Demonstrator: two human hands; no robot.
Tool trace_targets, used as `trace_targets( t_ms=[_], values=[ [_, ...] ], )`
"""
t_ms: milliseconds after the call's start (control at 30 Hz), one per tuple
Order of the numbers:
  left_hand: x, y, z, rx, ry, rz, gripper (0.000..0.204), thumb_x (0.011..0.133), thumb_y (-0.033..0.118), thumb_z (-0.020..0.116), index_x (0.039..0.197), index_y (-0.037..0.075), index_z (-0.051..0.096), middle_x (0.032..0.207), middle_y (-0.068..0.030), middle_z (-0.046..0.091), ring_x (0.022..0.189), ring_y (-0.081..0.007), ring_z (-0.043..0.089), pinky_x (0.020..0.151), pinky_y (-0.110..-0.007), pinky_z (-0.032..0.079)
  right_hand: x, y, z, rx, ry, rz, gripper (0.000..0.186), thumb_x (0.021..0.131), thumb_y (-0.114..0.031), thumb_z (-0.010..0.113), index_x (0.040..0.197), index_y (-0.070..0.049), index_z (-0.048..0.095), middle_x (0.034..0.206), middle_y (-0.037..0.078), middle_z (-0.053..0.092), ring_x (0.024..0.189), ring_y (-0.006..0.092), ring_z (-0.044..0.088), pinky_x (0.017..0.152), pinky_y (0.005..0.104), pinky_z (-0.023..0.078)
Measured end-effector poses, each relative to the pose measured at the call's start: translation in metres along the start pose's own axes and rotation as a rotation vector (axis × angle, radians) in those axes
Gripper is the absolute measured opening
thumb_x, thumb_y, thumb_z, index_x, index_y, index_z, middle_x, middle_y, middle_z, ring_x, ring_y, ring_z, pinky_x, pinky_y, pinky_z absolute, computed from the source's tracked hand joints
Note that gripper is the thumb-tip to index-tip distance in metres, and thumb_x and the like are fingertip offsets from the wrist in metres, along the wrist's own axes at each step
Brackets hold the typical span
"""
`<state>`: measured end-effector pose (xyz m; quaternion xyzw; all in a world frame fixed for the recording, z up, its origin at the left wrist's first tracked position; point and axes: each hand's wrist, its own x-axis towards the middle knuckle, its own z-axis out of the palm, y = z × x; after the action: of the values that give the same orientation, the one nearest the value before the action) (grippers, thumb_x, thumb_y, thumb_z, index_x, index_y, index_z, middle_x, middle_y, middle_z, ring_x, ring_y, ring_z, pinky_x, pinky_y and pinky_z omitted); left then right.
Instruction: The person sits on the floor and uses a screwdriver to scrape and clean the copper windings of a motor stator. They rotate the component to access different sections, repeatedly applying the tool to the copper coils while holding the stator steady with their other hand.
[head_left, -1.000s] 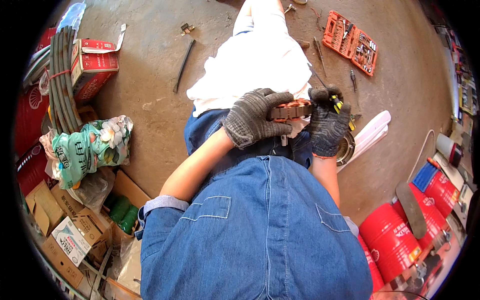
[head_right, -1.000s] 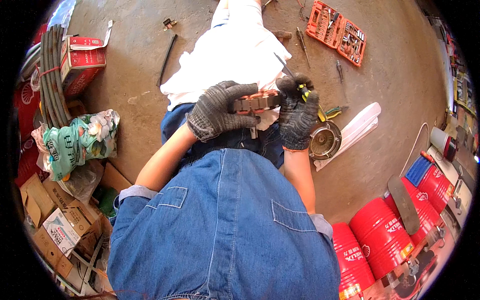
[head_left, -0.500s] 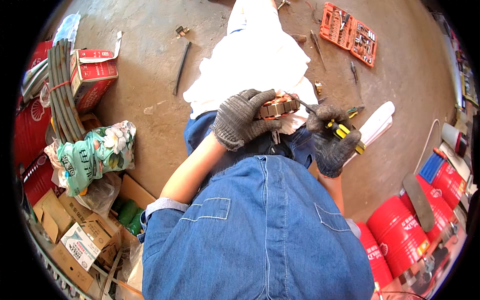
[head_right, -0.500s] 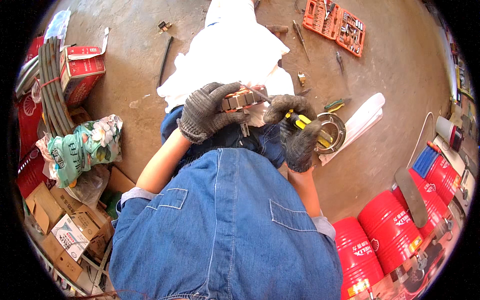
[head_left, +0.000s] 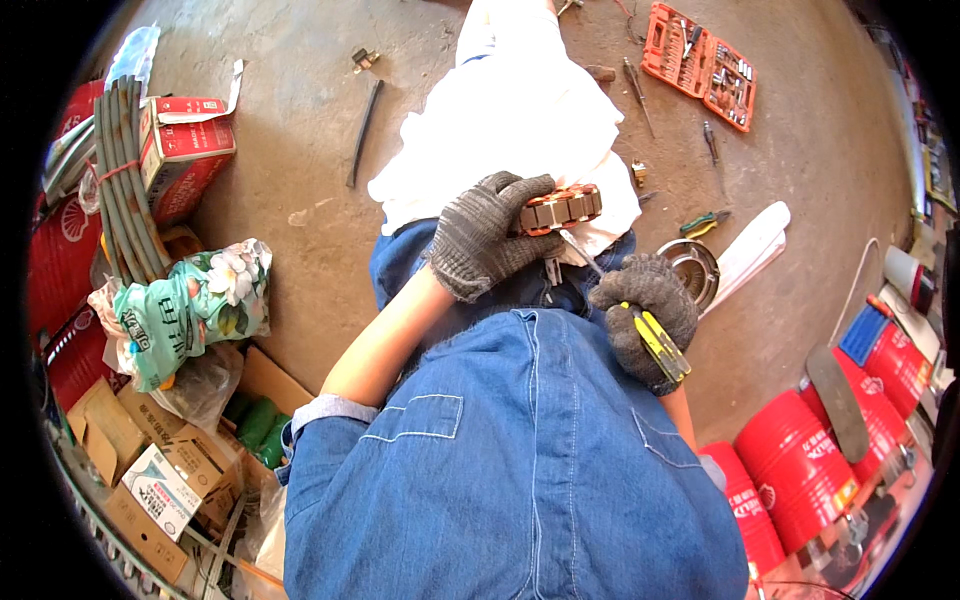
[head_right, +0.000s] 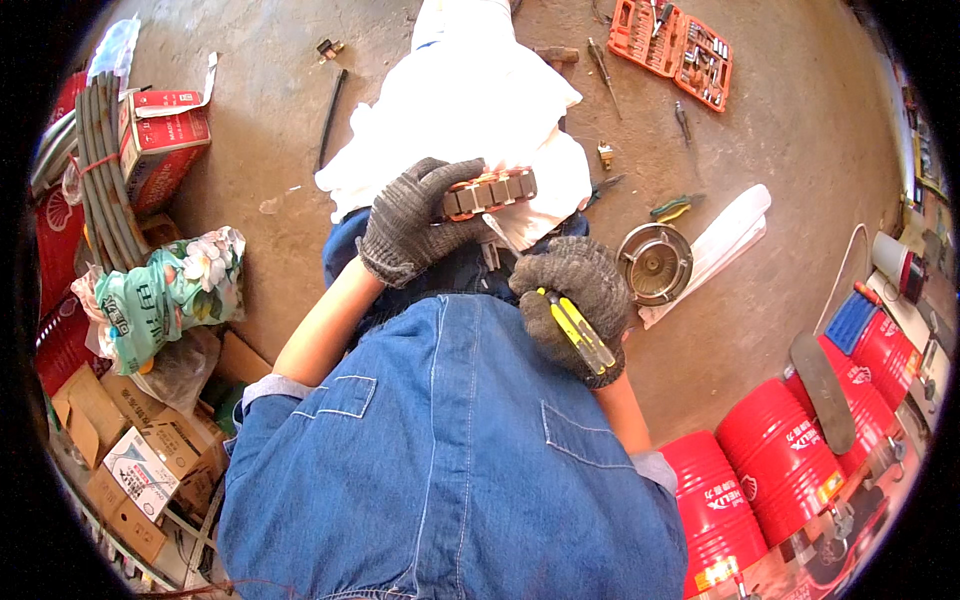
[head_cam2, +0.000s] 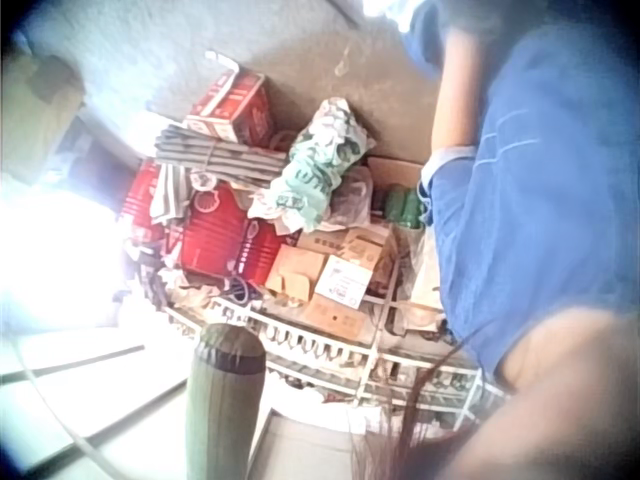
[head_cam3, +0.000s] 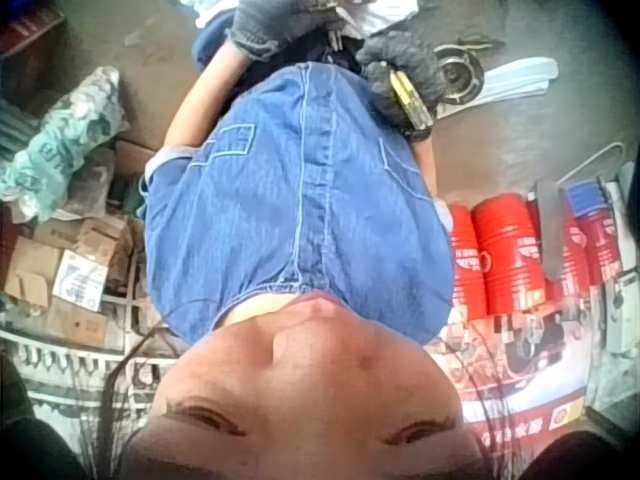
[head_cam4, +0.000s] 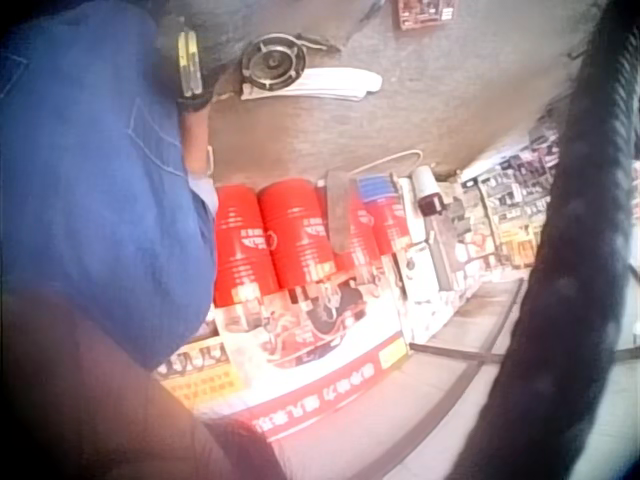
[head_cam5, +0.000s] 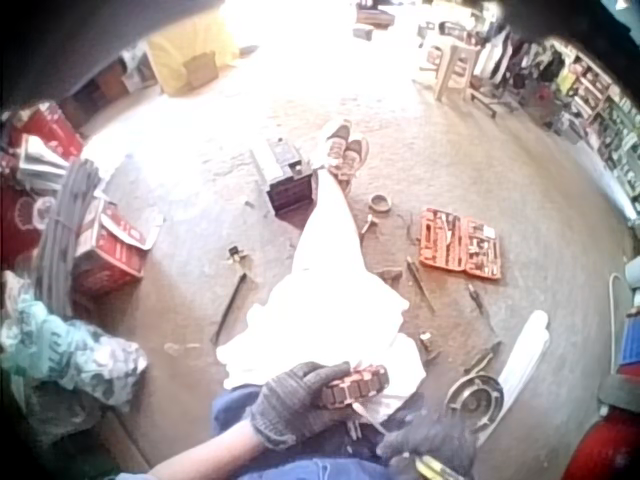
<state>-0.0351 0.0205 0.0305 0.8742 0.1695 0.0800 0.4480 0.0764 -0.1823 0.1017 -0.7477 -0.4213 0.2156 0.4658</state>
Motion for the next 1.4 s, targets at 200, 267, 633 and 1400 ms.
trace_targets(
  t_ms=[200, 267, 633, 1400],
  values=[
    [-0.002, 0.003, -0.002, -0.008, 0.015, 0.045, 0.064, 0.074, 0.035, 0.081, 0.128, 0.010, 0.059, 0.098, -0.0159, 0.065, 0.086, -0.0323, 0.067, 0.077, -0.041, 0.055, 0.002, -0.002, 0.009, -0.076, -0.007, -0.019, 0.011, 0.080, -0.016, 0.064, 0.088, -0.009, 0.068, 0.079, 0.005, 0.069, 0.078, 0.0269, 0.062, 0.080, 0.0408, 0.048],
    [0.000, 0.003, -0.003, 0.003, 0.002, 0.064, 0.065, 0.075, 0.034, 0.080, 0.130, 0.009, 0.058, 0.099, -0.0164, 0.065, 0.086, -0.0328, 0.066, 0.077, -0.041, 0.054, 0.002, 0.001, 0.011, -0.066, 0.020, -0.045, 0.011, 0.081, -0.017, 0.064, 0.088, -0.010, 0.068, 0.078, 0.005, 0.069, 0.079, 0.0276, 0.062, 0.080, 0.0407, 0.048],
    [0.000, -0.005, 0.008, 0.055, 0.117, 0.132, 0.052, 0.080, 0.032, 0.073, 0.123, 0.007, 0.059, 0.097, -0.0168, 0.064, 0.087, -0.0352, 0.064, 0.075, -0.043, 0.052, -0.004, 0.009, 0.017, -0.100, -0.062, -0.095, 0.025, 0.075, -0.015, 0.071, 0.099, -0.013, 0.069, 0.091, 0.009, 0.065, 0.089, 0.0313, 0.060, 0.083, 0.0430, 0.047],
    [0.003, -0.004, 0.008, -0.012, 0.129, 0.154, 0.055, 0.068, 0.024, 0.079, 0.118, 0.008, 0.060, 0.098, -0.0149, 0.065, 0.087, -0.0345, 0.064, 0.076, -0.043, 0.054, -0.007, 0.005, 0.018, -0.154, -0.086, -0.156, 0.020, 0.081, -0.035, 0.065, 0.084, -0.016, 0.071, 0.078, 0.008, 0.065, 0.079, 0.0317, 0.062, 0.074, 0.0441, 0.048]
  ],
)
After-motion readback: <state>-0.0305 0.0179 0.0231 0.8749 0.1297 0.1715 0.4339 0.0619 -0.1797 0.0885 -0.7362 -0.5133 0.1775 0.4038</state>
